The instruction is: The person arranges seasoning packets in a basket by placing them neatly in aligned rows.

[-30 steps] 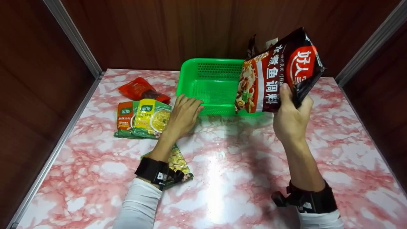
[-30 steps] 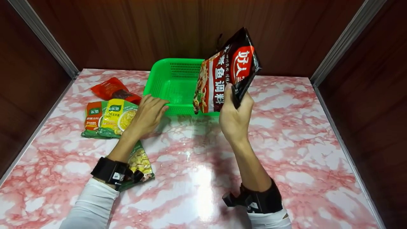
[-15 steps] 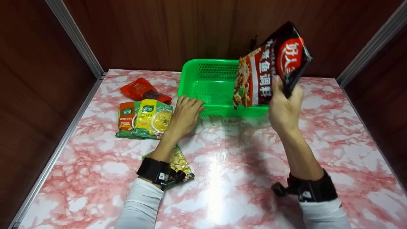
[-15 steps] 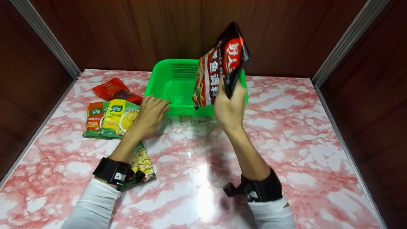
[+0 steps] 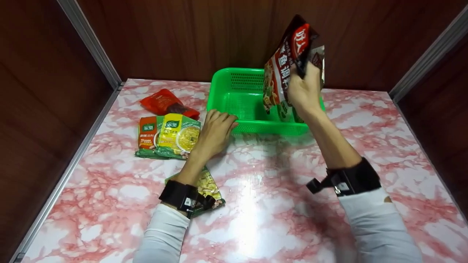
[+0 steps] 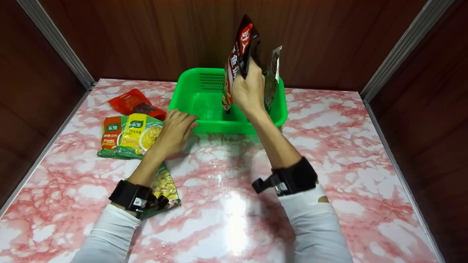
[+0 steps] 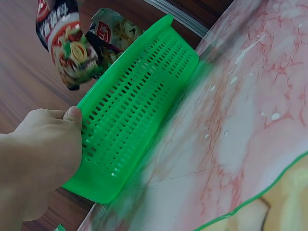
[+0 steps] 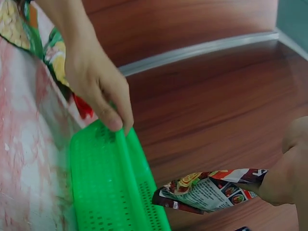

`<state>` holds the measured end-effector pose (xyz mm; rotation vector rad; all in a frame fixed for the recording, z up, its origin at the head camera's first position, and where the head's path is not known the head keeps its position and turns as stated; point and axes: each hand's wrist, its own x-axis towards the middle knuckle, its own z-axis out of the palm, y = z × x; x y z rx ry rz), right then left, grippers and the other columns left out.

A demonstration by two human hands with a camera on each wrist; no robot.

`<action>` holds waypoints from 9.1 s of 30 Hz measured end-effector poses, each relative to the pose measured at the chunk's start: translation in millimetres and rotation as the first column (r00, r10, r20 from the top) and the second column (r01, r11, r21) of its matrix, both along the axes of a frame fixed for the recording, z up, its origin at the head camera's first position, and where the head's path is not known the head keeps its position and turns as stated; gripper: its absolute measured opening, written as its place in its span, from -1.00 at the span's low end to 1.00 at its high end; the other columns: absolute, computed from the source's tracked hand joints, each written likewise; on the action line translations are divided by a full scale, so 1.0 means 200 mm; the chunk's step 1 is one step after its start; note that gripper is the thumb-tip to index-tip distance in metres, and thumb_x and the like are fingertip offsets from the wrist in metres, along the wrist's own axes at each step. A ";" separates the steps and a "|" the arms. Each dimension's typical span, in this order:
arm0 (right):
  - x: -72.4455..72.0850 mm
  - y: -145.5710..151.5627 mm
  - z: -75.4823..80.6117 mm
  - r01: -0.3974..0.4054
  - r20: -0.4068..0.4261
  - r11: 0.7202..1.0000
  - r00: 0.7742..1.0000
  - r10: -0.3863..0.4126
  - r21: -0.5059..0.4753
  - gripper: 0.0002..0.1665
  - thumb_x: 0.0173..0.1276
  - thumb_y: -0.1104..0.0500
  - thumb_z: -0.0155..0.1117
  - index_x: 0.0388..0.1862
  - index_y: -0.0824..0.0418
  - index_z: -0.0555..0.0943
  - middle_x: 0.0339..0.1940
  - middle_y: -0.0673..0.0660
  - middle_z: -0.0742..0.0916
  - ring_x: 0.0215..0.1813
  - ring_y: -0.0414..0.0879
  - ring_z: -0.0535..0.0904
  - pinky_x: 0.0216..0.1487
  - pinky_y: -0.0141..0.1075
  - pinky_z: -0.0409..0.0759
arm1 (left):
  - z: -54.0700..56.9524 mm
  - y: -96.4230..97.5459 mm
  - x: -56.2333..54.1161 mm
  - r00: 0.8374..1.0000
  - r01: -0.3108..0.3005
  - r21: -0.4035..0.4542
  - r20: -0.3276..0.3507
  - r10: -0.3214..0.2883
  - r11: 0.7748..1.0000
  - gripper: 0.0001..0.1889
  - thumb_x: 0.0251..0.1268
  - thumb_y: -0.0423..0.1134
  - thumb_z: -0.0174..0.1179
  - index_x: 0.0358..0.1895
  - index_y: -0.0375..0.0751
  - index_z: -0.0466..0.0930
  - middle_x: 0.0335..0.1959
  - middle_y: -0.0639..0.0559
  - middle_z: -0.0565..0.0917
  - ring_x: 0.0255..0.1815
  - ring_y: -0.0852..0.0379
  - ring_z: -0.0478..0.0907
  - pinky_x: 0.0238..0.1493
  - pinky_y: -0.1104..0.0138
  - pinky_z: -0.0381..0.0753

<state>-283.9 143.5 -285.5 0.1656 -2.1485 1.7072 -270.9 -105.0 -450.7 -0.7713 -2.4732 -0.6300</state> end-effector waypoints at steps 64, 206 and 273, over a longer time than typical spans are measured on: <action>-0.43 0.04 -0.57 -0.050 0.216 0.854 0.974 -0.074 0.518 -0.49 0.43 0.41 -0.03 -0.70 0.00 0.27 -0.73 -0.06 0.19 -0.62 -0.15 -0.10 -0.52 -0.04 -0.04 | -0.01 0.01 0.00 0.999 -0.037 -0.028 0.021 0.037 0.999 -0.66 0.83 -0.07 0.11 0.28 -0.18 0.76 0.13 -0.17 0.86 0.16 -0.26 0.69 0.66 -0.16 0.40; 0.15 0.32 -0.60 -0.003 -0.174 0.676 0.966 0.194 0.737 -0.52 0.64 0.05 0.47 0.15 0.50 0.79 0.14 0.49 0.85 0.25 0.47 0.73 0.34 0.31 0.69 | 0.00 0.01 -0.01 0.999 -0.041 -0.037 -0.011 0.040 0.998 -0.65 0.84 -0.08 0.11 0.28 -0.22 0.76 0.12 -0.19 0.87 0.15 -0.28 0.68 0.61 -0.14 0.42; 0.10 0.32 -0.79 0.111 -0.358 0.663 0.900 0.249 0.740 -0.69 0.69 0.20 0.39 0.09 0.47 0.80 -0.10 0.44 0.87 -0.02 0.42 0.82 0.01 0.25 0.66 | 0.18 -0.76 -0.28 0.375 -0.672 -0.256 0.692 0.617 0.695 0.06 0.62 0.52 -0.08 0.56 -0.52 0.48 0.61 -0.63 0.42 0.62 -0.63 0.36 0.67 -0.41 0.34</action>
